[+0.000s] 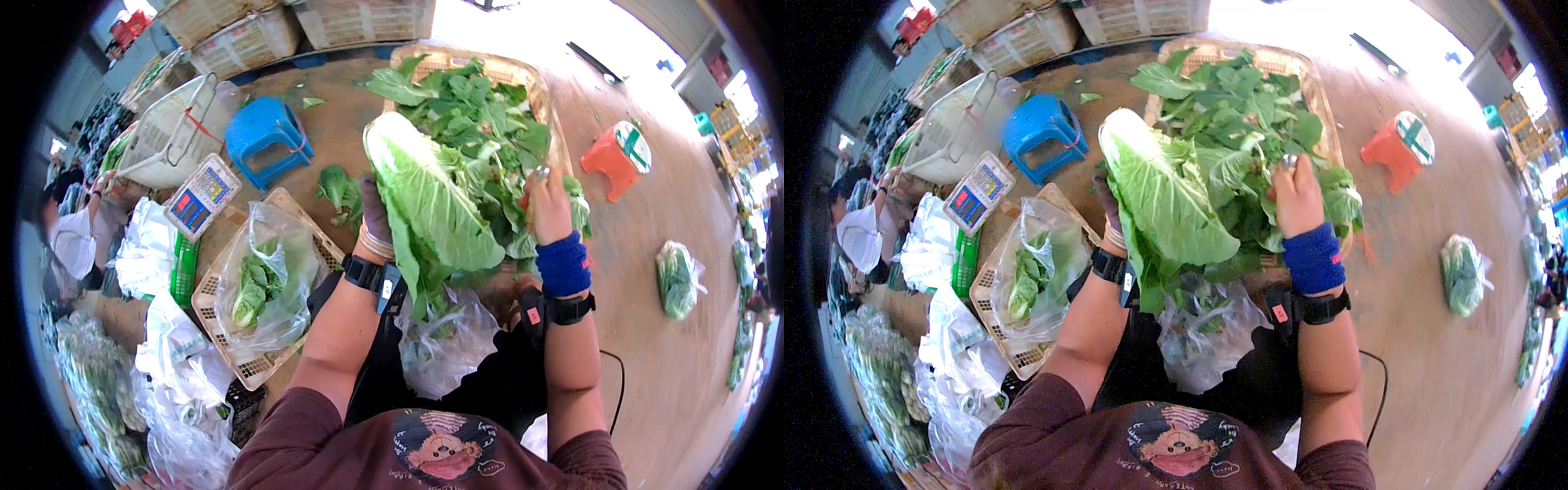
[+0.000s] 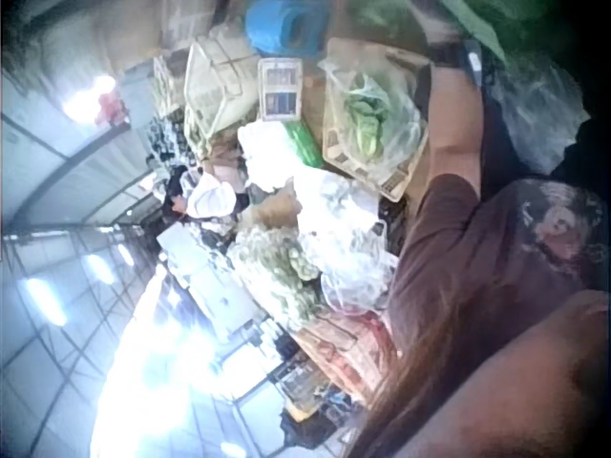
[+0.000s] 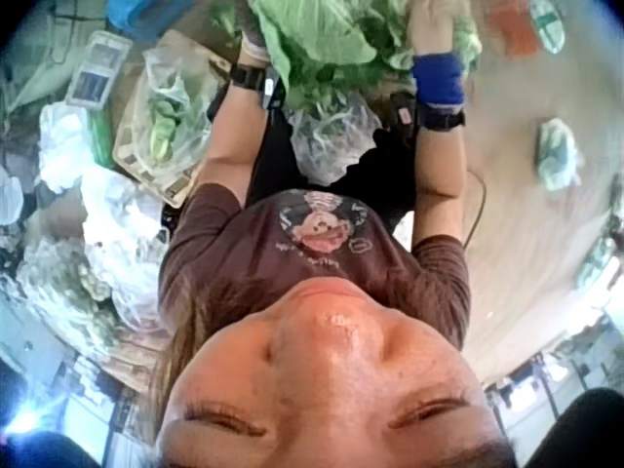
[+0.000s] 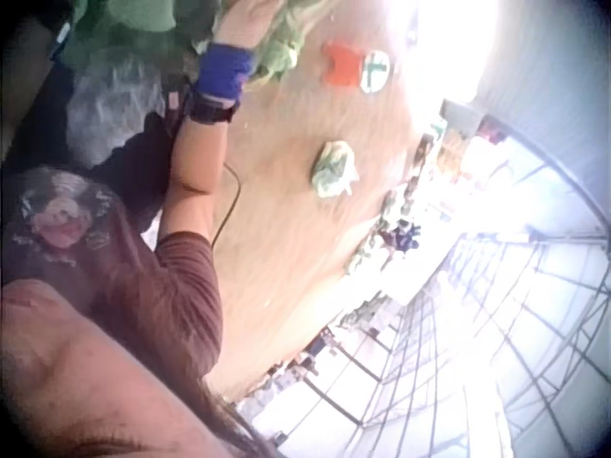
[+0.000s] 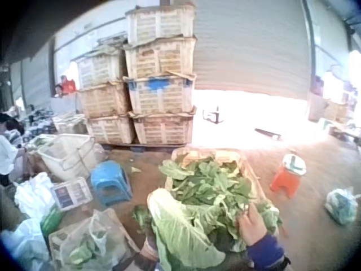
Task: The person trims the base of leafy green vegetables using a knife and packs them into plastic bags, occasionally weighing the bags on a scale.
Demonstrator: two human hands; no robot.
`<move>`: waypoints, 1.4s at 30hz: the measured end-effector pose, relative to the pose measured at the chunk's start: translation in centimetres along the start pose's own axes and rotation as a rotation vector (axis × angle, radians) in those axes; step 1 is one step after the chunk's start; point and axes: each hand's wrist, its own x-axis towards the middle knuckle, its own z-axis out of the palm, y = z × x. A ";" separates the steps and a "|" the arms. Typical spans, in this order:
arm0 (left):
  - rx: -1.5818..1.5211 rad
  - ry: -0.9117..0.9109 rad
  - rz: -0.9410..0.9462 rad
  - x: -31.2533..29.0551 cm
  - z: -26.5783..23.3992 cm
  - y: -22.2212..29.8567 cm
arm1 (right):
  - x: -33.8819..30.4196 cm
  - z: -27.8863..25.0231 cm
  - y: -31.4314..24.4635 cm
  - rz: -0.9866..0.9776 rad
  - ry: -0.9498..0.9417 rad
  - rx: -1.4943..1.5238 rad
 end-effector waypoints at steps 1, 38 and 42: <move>-0.049 -0.028 0.014 -0.3 -0.3 0.7 | 0.4 0.9 0.8 0.008 0.006 -0.194; 1.650 1.118 -0.101 -32.7 -23.6 17.9 | -7.3 18.5 1.0 0.306 -0.955 0.572; 1.974 0.661 -0.760 -31.3 -28.1 17.9 | -5.6 25.4 -6.3 -0.258 -0.941 0.194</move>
